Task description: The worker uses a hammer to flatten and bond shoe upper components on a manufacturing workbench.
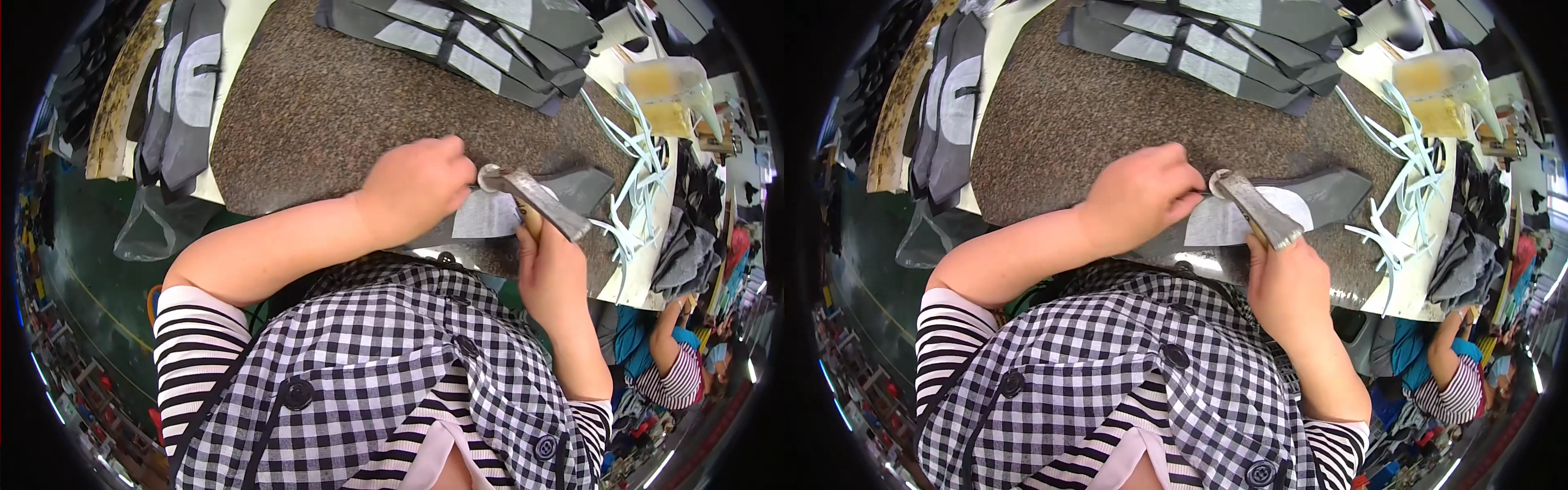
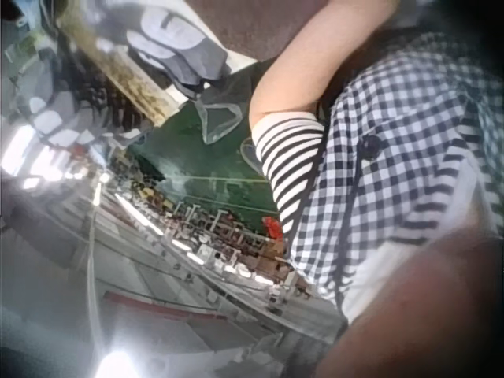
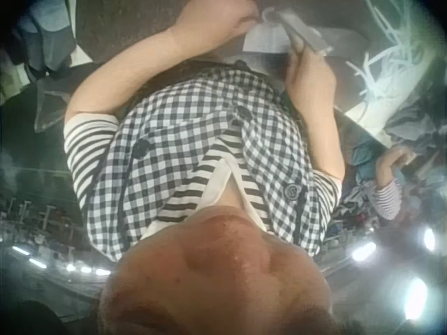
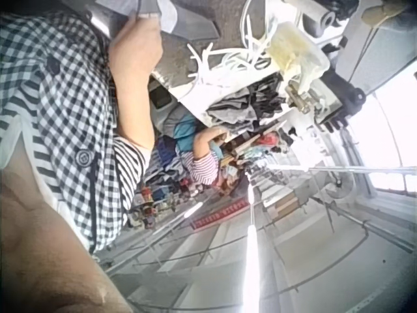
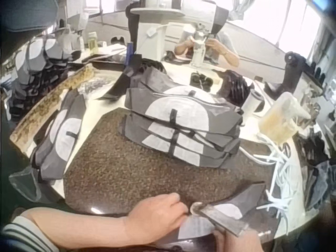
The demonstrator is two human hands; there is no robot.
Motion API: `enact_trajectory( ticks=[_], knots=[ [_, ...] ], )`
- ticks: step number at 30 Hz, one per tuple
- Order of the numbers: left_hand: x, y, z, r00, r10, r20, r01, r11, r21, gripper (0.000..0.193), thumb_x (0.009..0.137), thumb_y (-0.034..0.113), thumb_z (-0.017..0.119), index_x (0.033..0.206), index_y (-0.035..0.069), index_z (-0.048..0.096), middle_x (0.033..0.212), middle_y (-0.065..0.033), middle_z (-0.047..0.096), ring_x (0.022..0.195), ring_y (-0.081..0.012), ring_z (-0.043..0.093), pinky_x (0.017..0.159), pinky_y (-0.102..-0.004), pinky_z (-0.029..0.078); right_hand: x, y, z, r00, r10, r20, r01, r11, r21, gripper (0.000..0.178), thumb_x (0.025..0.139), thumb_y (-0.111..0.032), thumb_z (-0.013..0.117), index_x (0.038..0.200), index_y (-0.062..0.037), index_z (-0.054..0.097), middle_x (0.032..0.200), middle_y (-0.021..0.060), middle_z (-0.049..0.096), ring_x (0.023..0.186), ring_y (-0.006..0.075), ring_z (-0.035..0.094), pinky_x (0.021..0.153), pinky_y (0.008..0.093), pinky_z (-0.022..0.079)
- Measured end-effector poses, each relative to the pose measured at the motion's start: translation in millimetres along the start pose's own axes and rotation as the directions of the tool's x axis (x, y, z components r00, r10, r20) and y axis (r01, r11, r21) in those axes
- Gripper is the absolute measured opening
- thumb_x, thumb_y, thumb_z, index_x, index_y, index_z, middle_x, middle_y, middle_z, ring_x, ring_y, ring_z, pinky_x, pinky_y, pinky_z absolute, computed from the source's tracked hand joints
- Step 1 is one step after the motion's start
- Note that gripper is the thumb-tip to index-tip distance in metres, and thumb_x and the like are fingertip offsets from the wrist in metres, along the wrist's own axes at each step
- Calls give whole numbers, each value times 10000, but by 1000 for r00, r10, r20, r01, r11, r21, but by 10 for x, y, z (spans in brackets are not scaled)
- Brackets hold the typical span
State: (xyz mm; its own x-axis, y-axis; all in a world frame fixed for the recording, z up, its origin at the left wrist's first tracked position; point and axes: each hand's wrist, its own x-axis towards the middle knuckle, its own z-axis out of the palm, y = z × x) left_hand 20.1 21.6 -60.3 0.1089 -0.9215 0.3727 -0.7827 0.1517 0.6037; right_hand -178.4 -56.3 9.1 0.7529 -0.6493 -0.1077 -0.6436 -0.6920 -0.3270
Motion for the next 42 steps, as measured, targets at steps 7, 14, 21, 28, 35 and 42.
enact_trajectory(
  ticks=[7, 14, 21, 28, 35, 42],
  knots=[
    [-74, 124, -220, 893, 247, 376, -357, 898, 256, 178, 768, 71, 611, 935, 54, 671, 814, -78, 565, 859, -257, 579, 695, -360, 490, -19, 57, -30, 1000, -9, -26, 11, 997, 76, 157, 899, -140, 560, 1020, -44, 587, 862, 188, 595, 748, 393, 603, 631, 480, 486],
    [-25, -21, -315, 905, 205, 372, -282, 945, 166, 178, 773, 134, 601, 921, 59, 664, 851, -28, 546, 809, -199, 552, 682, -332, 498, 5, 74, 16, 991, -131, -22, 133, 988, 78, 167, 888, -117, 564, 1037, -41, 563, 909, 145, 590, 766, 385, 607, 644, 457, 492],
    [-103, -163, -471, 927, 109, 360, -153, 984, 94, 257, 754, 144, 580, 966, 23, 660, 879, -29, 542, 828, -188, 555, 704, -319, 508, 4, 38, 80, 986, -166, 0, 165, 984, 67, 220, 887, -134, 584, 1070, -20, 537, 874, 183, 611, 763, 384, 619, 642, 462, 496],
    [-203, -184, -548, 926, 147, 348, -220, 959, 180, 261, 758, 143, 580, 984, 36, 657, 864, -34, 564, 820, -196, 570, 700, -324, 515, 5, -54, 119, 979, -197, 52, 192, 977, 95, 229, 882, -136, 584, 1045, 1, 501, 852, 193, 612, 742, 392, 621, 627, 475, 493],
    [-344, -280, -520, 974, 151, 171, -180, 969, 171, 207, 740, 124, 602, 921, 47, 665, 854, -26, 573, 788, -197, 568, 659, -318, 493, 65, -183, 145, 970, -204, 134, 198, 979, 55, 239, 892, -156, 582, 1049, 4, 500, 847, 194, 614, 713, 393, 619, 607, 485, 490],
    [-392, -166, -514, 982, 114, 152, -148, 960, 239, 191, 741, 107, 716, 921, 80, 662, 818, -39, 585, 774, -232, 558, 677, -331, 470, 153, -276, 67, 967, -200, 155, 189, 979, 79, 229, 892, -153, 579, 1042, 1, 498, 835, 198, 612, 720, 403, 615, 614, 490, 490]
  ],
)
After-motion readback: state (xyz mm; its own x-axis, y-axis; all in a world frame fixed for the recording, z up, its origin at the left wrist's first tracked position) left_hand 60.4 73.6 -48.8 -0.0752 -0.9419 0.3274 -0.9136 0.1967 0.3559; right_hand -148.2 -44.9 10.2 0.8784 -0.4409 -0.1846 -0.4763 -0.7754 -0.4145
